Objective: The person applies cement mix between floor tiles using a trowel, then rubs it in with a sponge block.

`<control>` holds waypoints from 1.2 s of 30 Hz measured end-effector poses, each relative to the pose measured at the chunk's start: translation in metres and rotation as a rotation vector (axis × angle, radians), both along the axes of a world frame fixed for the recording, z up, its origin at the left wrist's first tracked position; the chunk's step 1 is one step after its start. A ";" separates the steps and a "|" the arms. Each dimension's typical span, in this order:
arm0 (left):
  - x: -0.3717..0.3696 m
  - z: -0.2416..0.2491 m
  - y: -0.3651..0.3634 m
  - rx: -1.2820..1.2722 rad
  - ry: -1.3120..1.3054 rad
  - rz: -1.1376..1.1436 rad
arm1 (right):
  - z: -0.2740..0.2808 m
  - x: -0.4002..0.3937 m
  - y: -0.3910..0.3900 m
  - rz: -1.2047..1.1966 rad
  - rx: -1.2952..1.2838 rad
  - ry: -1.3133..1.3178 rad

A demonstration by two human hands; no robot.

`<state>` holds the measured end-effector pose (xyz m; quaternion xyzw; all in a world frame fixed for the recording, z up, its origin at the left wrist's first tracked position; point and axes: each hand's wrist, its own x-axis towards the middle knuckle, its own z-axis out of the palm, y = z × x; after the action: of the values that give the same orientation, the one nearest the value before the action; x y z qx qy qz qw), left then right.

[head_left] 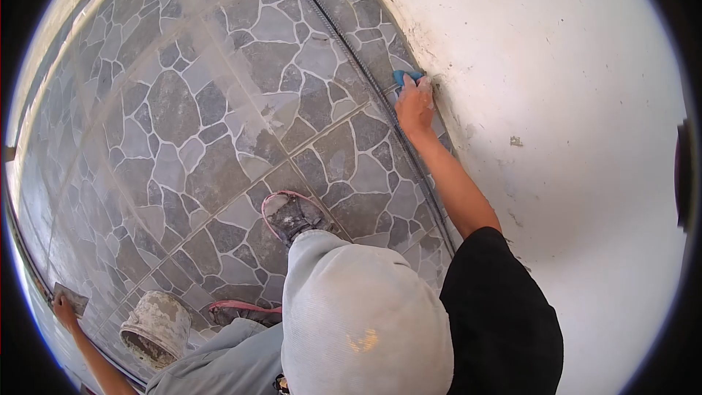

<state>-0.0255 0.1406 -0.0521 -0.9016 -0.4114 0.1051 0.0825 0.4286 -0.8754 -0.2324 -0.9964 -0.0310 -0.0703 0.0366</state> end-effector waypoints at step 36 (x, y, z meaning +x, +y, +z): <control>0.048 -0.002 0.013 0.048 -0.128 -0.099 | 0.021 -0.052 0.024 0.215 0.548 0.149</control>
<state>0.0224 0.1533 -0.0544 -0.9234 -0.3734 0.0331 0.0828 0.3770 -0.8510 -0.2118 -0.9428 -0.1136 0.0015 0.3135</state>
